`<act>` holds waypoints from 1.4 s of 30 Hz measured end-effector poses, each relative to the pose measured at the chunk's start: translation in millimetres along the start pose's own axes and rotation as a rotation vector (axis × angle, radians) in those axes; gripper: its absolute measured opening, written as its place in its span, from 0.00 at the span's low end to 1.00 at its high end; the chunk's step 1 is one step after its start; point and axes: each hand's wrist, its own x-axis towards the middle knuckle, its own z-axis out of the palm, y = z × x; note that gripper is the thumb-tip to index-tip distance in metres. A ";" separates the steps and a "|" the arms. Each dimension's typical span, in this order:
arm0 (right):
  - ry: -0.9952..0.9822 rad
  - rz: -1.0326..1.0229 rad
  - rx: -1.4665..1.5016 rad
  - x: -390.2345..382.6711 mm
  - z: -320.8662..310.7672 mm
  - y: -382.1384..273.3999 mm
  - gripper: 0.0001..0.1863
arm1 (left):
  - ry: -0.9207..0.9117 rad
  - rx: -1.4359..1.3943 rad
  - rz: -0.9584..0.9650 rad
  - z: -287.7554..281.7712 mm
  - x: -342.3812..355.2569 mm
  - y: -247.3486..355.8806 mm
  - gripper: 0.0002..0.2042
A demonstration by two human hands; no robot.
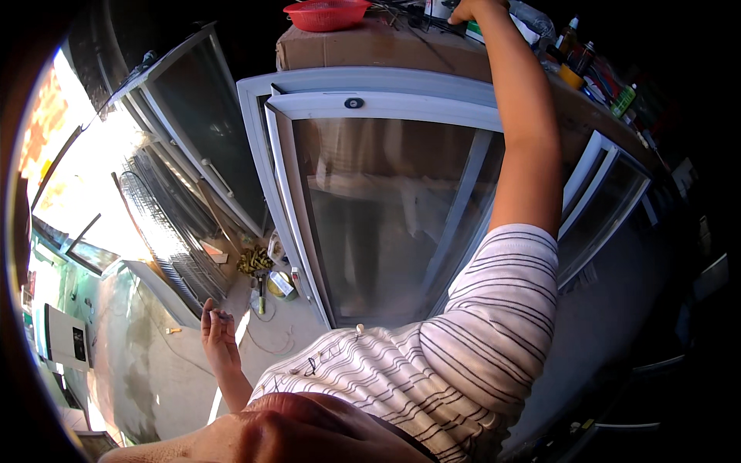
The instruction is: The person handles a bundle of wires, cuts a plastic wrapper with pliers, and then sits on the ground to connect and secure electrical wires at the base of an appliance.
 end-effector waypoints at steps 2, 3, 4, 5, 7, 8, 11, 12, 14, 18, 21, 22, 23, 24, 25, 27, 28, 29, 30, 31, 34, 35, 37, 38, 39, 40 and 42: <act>0.132 0.022 -0.064 2.3 19.5 19.1 0.22 | -0.006 -0.001 -0.022 -2.8 -1.9 -2.4 0.17; 0.184 0.087 -0.052 -8.2 17.2 23.2 0.21 | -0.009 -0.004 -0.031 -4.0 -1.7 -3.1 0.17; 0.236 0.152 -0.039 -16.7 14.8 27.8 0.19 | -0.015 -0.003 -0.033 -4.5 -1.0 -3.2 0.17; 0.292 0.193 0.011 -21.3 13.1 36.3 0.18 | -0.017 -0.002 -0.036 -5.0 -0.8 -3.5 0.17; 0.404 0.272 0.112 -26.0 6.2 52.9 0.16 | -0.013 -0.001 -0.047 -3.3 -2.0 -4.1 0.16; 0.506 0.229 0.293 -23.8 1.7 51.5 0.15 | -0.007 0.001 -0.051 1.1 -1.8 -3.9 0.16; 0.276 -0.048 1.298 -23.6 -19.6 25.7 0.12 | -0.019 -0.008 -0.064 3.8 -2.7 -4.5 0.16; 0.126 -0.263 1.563 -23.0 -20.3 6.4 0.13 | -0.036 -0.012 -0.075 5.2 -2.5 -5.4 0.16; -0.241 -0.405 1.704 -55.1 -45.1 -56.2 0.19 | -0.032 -0.010 -0.069 16.5 -10.3 -3.3 0.16; -0.347 -0.419 1.490 -14.3 16.3 -159.5 0.14 | -0.020 -0.056 -0.068 30.5 -24.8 -1.7 0.16; -0.204 -0.368 1.362 -27.4 24.2 -207.7 0.11 | 0.045 -0.069 -0.042 16.5 -35.3 0.3 0.16; -0.099 -0.349 1.401 -43.3 18.9 -205.1 0.09 | 0.055 -0.072 -0.034 13.0 -37.1 -1.7 0.16; -0.003 -0.404 1.544 -21.3 41.6 -208.3 0.04 | 0.064 -0.076 -0.026 9.7 -38.4 -2.7 0.17; 0.070 -0.397 1.483 -21.1 54.1 -210.2 0.08 | 0.090 -0.066 -0.020 3.4 -42.2 -1.3 0.17; 0.143 -0.385 1.419 -21.9 62.6 -205.0 0.14 | 0.112 -0.055 -0.019 -0.1 -45.0 0.4 0.17; 0.405 -0.377 1.274 -39.9 64.6 -210.3 0.08 | 0.157 -0.045 -0.005 -9.6 -48.7 4.1 0.17; 0.448 -0.375 1.257 -52.2 64.6 -208.1 0.08 | 0.165 -0.048 -0.004 -12.7 -48.6 3.7 0.17; 0.491 -0.373 1.242 -61.3 65.0 -206.8 0.09 | 0.174 -0.051 -0.003 -14.7 -48.1 3.7 0.17; 0.538 -0.368 1.219 -67.8 63.1 -202.1 0.10 | 0.167 -0.055 -0.002 -14.5 -46.3 4.6 0.17; 0.598 -0.421 1.253 -72.5 64.1 -198.6 0.10 | 0.160 -0.059 -0.001 -14.1 -45.0 6.2 0.17; 0.691 -0.431 1.238 -75.8 66.0 -195.0 0.10 | 0.143 -0.072 0.002 -14.8 -39.8 8.4 0.16; 0.693 -0.426 1.221 -78.7 65.3 -194.4 0.11 | 0.137 -0.077 0.003 -15.3 -37.9 8.8 0.16; 0.697 -0.415 1.192 -89.1 57.8 -195.5 0.12 | 0.122 -0.081 0.004 -18.3 -34.7 9.3 0.16; 0.717 -0.433 1.196 -88.8 58.0 -196.6 0.12 | 0.115 -0.083 0.004 -19.7 -33.3 9.5 0.16; 0.739 -0.451 1.198 -88.4 59.1 -197.2 0.12 | 0.111 -0.087 -0.001 -20.0 -32.1 9.8 0.16; 0.760 -0.469 1.200 -88.0 60.5 -197.8 0.12 | 0.108 -0.091 -0.007 -19.7 -31.1 9.8 0.16; 0.768 -0.481 1.192 -87.2 63.2 -197.0 0.12 | 0.109 -0.096 -0.012 -19.8 -29.5 9.6 0.15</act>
